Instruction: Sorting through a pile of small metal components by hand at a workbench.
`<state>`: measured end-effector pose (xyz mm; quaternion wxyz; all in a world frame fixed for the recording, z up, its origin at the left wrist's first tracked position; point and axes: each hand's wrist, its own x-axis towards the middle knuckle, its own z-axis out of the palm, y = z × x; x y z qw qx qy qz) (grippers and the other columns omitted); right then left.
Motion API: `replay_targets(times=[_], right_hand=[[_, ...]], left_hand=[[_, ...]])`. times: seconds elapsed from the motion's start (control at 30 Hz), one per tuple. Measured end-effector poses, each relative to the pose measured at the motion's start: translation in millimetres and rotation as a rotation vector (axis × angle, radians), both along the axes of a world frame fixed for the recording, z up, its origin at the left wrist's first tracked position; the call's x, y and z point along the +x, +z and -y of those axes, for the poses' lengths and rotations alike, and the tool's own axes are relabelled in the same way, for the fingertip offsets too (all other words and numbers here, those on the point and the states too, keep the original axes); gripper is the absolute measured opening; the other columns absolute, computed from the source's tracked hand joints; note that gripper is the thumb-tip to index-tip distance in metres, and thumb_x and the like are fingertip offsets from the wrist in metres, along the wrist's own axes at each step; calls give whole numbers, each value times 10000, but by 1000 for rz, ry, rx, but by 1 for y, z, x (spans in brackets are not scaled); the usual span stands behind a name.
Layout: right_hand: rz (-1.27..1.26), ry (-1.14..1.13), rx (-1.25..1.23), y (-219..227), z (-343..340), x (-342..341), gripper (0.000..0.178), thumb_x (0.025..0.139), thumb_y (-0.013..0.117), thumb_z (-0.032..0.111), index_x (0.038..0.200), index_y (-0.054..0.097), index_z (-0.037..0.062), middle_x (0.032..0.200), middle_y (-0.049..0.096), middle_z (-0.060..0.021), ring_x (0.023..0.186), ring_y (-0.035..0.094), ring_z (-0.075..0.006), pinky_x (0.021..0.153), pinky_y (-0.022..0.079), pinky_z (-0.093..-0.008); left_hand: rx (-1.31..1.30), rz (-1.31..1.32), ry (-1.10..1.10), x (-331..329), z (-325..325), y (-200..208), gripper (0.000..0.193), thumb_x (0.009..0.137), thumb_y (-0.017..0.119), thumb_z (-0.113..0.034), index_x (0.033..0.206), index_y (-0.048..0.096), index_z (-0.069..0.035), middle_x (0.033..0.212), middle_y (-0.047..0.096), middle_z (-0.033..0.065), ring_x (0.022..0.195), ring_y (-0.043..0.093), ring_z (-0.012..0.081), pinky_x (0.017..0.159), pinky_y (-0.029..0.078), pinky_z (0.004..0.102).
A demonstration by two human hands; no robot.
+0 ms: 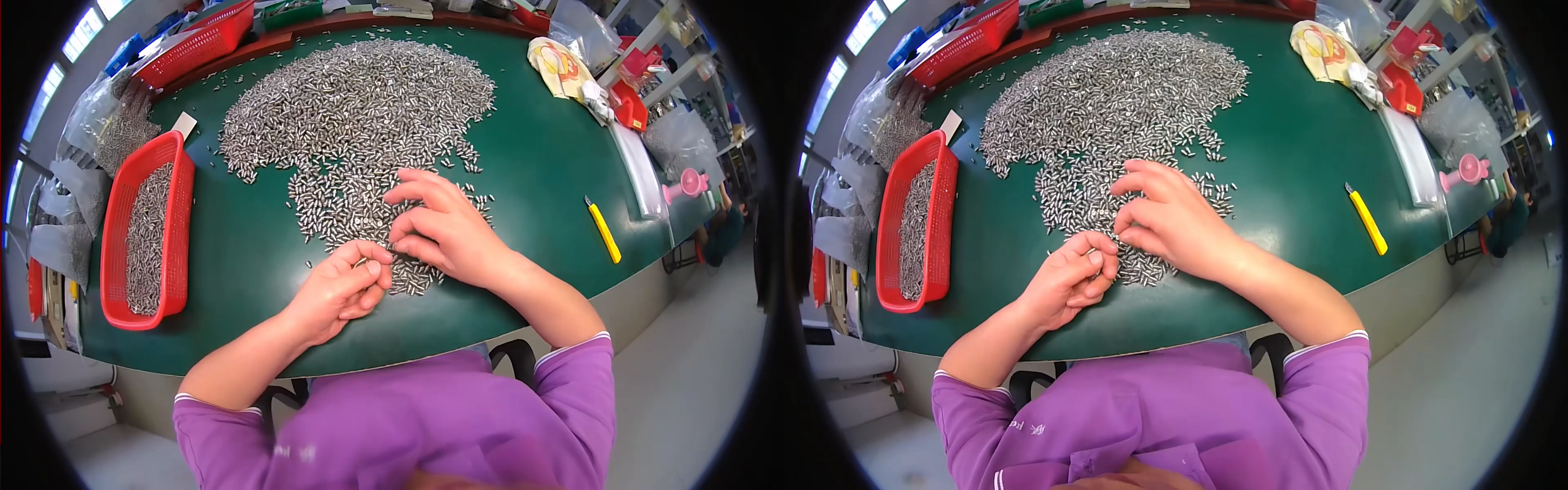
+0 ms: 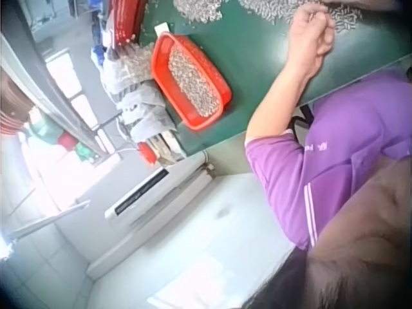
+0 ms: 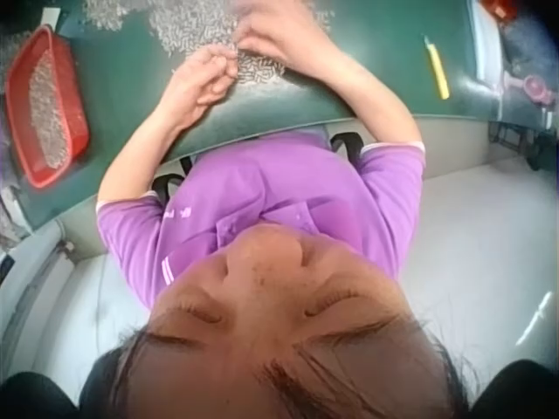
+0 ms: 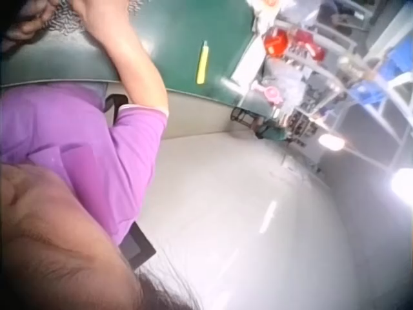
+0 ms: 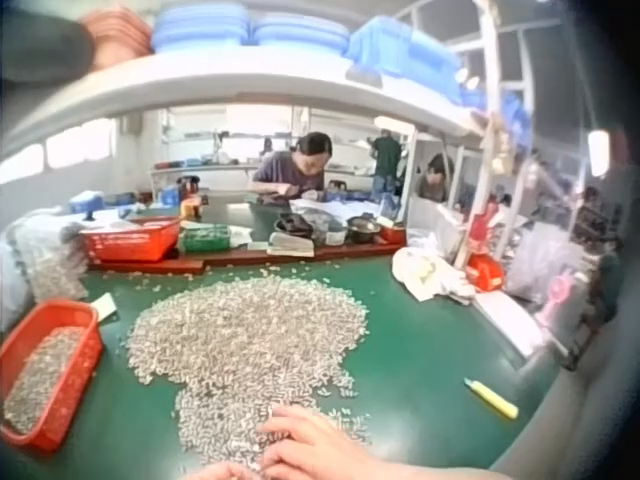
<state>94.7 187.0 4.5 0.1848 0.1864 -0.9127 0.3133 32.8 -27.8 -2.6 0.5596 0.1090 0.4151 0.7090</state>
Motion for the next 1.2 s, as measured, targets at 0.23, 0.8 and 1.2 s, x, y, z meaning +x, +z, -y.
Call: replay_targets(times=[0.23,0.8,1.2], right_hand=[[-70,107,-52,4,10,2,185,736,754,146,903,679,116,1140,583,-51,1225,490,-330,983,419,-469],[5,-177,88,-13,-2,-15,143,758,713,92,878,639,114,1237,539,-68,1298,411,-351,1031,364,-484],[-13,-179,223,-8,-1,-10,138,753,702,116,868,625,110,1211,541,-89,1286,406,-351,1058,336,-500]], left_hand=[[-68,-25,-13,0,-2,1,108,976,539,-156,1045,484,-93,850,558,43,542,378,51,431,249,183],[-5,28,31,-3,-1,-3,130,977,494,-168,1051,514,-63,887,569,62,610,457,95,471,318,205],[-14,38,19,-2,-1,-1,122,964,522,-151,1057,523,-72,878,573,38,622,471,83,483,335,210]])
